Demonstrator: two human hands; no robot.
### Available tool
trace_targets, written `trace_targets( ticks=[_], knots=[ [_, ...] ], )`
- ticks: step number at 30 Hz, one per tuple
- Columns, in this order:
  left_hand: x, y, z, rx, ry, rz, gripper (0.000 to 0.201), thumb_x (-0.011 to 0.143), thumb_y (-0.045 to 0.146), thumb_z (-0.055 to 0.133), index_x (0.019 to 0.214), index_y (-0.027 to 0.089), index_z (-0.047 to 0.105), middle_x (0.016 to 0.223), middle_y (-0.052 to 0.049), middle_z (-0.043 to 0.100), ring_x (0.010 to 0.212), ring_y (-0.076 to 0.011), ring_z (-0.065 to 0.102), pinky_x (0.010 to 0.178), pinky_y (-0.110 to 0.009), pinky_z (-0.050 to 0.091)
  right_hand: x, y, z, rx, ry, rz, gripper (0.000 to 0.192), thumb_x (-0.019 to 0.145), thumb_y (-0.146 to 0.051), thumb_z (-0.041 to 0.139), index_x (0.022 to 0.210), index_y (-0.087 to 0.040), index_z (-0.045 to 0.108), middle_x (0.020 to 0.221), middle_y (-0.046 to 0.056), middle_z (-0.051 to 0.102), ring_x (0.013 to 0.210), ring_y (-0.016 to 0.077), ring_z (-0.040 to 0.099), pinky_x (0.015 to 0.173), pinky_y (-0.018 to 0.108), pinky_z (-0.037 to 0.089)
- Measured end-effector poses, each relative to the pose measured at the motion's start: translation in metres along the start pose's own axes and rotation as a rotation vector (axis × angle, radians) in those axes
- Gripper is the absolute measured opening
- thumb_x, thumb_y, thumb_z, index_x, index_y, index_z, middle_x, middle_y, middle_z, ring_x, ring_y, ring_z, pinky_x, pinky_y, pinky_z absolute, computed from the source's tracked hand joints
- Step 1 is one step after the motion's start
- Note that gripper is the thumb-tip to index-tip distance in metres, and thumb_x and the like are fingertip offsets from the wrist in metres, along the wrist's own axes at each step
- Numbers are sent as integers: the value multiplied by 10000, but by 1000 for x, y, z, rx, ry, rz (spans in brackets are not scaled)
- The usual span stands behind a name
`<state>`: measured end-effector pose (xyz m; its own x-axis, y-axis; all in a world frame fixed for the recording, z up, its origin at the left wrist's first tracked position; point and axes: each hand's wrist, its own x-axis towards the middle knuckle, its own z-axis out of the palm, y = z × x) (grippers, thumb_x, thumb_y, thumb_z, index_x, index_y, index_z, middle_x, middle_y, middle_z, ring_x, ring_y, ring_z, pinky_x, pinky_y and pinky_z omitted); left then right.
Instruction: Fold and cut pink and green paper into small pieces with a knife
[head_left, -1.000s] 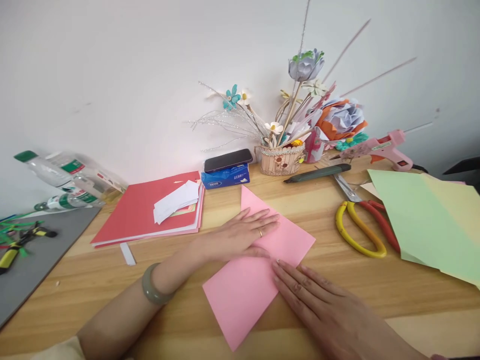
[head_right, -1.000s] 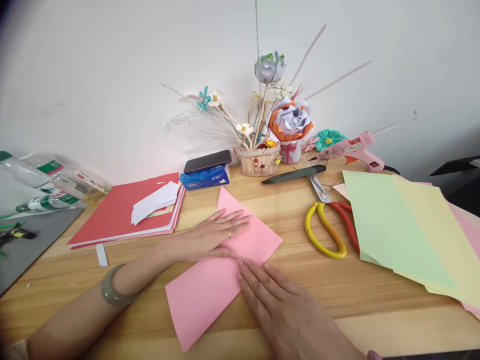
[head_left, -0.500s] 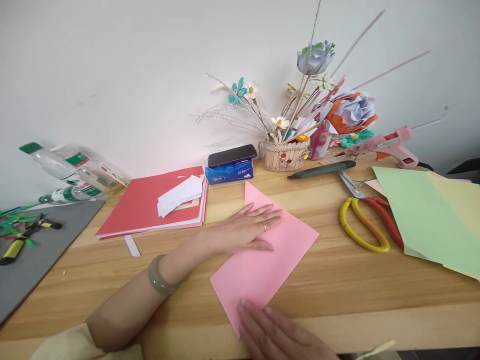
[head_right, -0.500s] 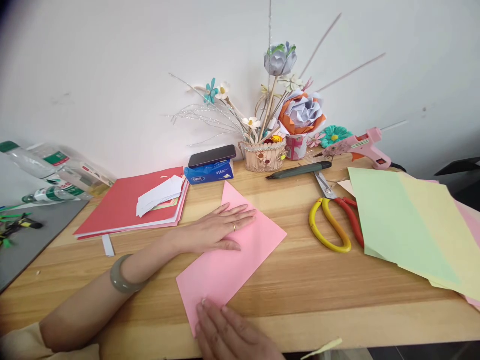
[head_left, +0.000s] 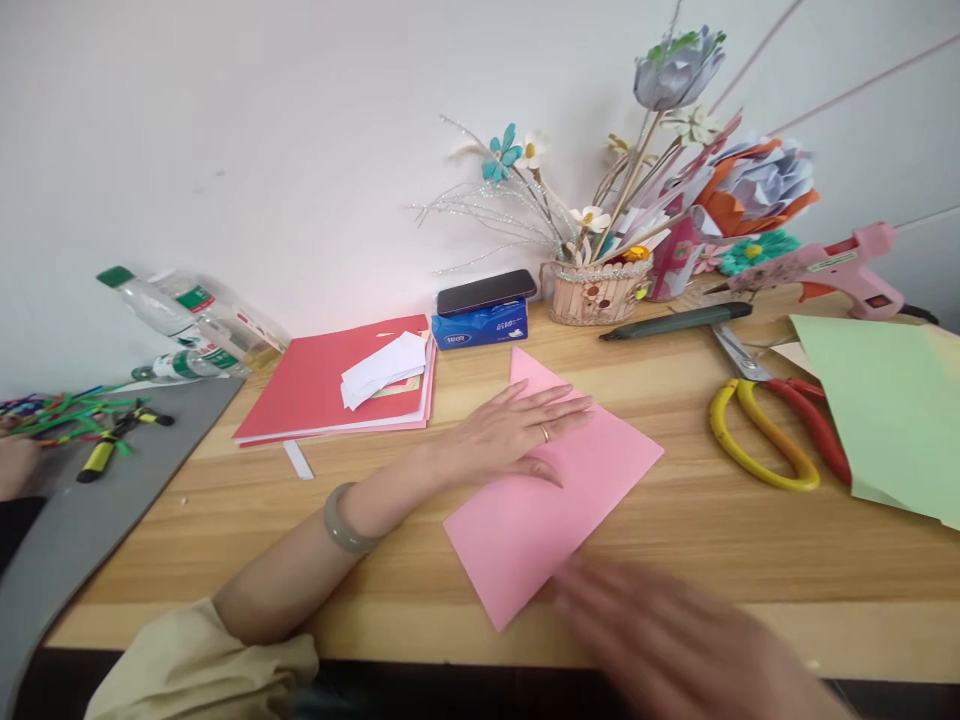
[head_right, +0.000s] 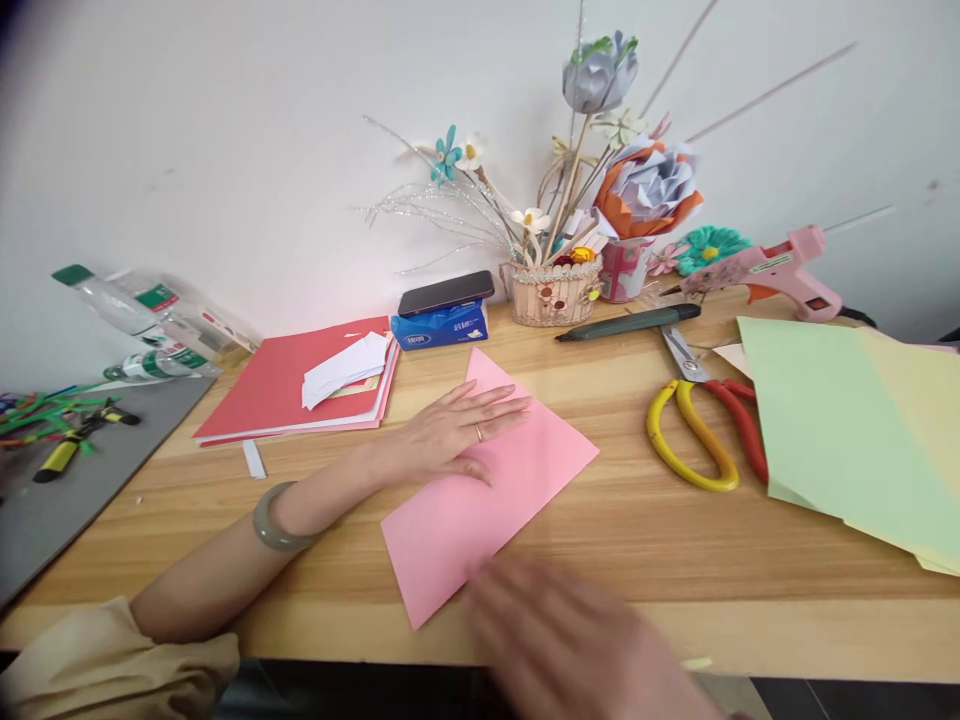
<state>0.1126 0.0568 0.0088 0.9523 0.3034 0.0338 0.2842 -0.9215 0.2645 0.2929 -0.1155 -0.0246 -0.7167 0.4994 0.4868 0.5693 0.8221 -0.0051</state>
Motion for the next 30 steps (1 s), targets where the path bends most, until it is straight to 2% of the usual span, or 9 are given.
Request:
trace_targets(
  ticks=[3, 5, 7, 10, 14, 17, 20, 25, 30],
  knots=[
    [-15, 11, -1, 24, 199, -17, 418, 939, 412, 404, 1272, 175, 495, 1317, -72, 517, 1304, -184, 364, 1106, -395, 174, 3, 36, -21, -54, -25, 71, 463, 872, -63, 290, 1297, -131, 461, 1301, 81, 526, 1258, 186, 394, 979, 367, 430],
    [-31, 22, -2, -27, 303, 28, 293, 955, 287, 391, 1094, 179, 625, 1114, -50, 665, 1188, -174, 507, 1051, -358, 307, 10, 51, -26, -74, -32, -1, 448, 861, -34, 298, 1237, -142, 517, 1233, 84, 586, 1194, 190, 474, 950, 373, 457],
    [-50, 34, -3, -108, 335, 80, 249, 930, 235, 429, 1003, 167, 657, 996, -56, 707, 1087, -170, 580, 968, -313, 413, 20, 59, -24, -95, -47, -103, 413, 858, -19, 296, 1133, -129, 585, 1111, 95, 654, 1063, 194, 577, 872, 361, 506],
    [-77, 51, -1, -168, 256, 81, 296, 883, 326, 524, 1103, 145, 603, 1072, -89, 678, 1087, -182, 577, 964, -304, 429, 30, 65, -16, -133, -59, -244, 383, 871, -24, 281, 1033, -96, 620, 962, 110, 695, 905, 192, 640, 763, 332, 541],
    [-98, 63, 10, -45, 163, -14, 557, 823, 460, 580, 1245, 109, 487, 1210, -123, 600, 1152, -228, 535, 998, -361, 405, 32, 72, -4, -118, 14, -265, 369, 891, -32, 261, 1050, -67, 592, 961, 120, 689, 930, 194, 628, 761, 321, 525],
    [-102, 63, 16, 3, 285, -10, 361, 886, 299, 513, 1198, 119, 532, 1125, -118, 651, 1084, -206, 592, 918, -317, 471, 36, 77, -5, 24, 26, -146, 341, 911, -76, 282, 1055, -111, 589, 912, 95, 684, 872, 166, 633, 722, 296, 518],
    [-98, 64, 11, -143, 461, -101, 245, 884, 183, 464, 1062, 156, 630, 934, -82, 717, 864, -163, 677, 752, -246, 525, 45, 79, -15, 170, -18, 41, 283, 918, -147, 346, 1005, -166, 615, 858, 61, 676, 774, 135, 639, 662, 256, 513],
    [-86, 71, -13, -619, 727, -614, 259, 833, 351, 564, 758, 145, 702, 673, -32, 674, 594, -138, 599, 540, -219, 458, 58, 80, -39, 196, 101, 141, 199, 883, -285, 479, 987, -208, 630, 865, 20, 701, 754, 126, 658, 640, 192, 523],
    [-77, 78, -37, -959, 816, -639, 363, 741, 462, 638, 620, 120, 625, 564, 18, 494, 517, -76, 408, 485, -194, 322, 67, 79, -54, 272, 195, 225, 190, 875, -316, 479, 813, -245, 644, 735, -21, 690, 582, 101, 634, 495, 144, 500]
  ],
)
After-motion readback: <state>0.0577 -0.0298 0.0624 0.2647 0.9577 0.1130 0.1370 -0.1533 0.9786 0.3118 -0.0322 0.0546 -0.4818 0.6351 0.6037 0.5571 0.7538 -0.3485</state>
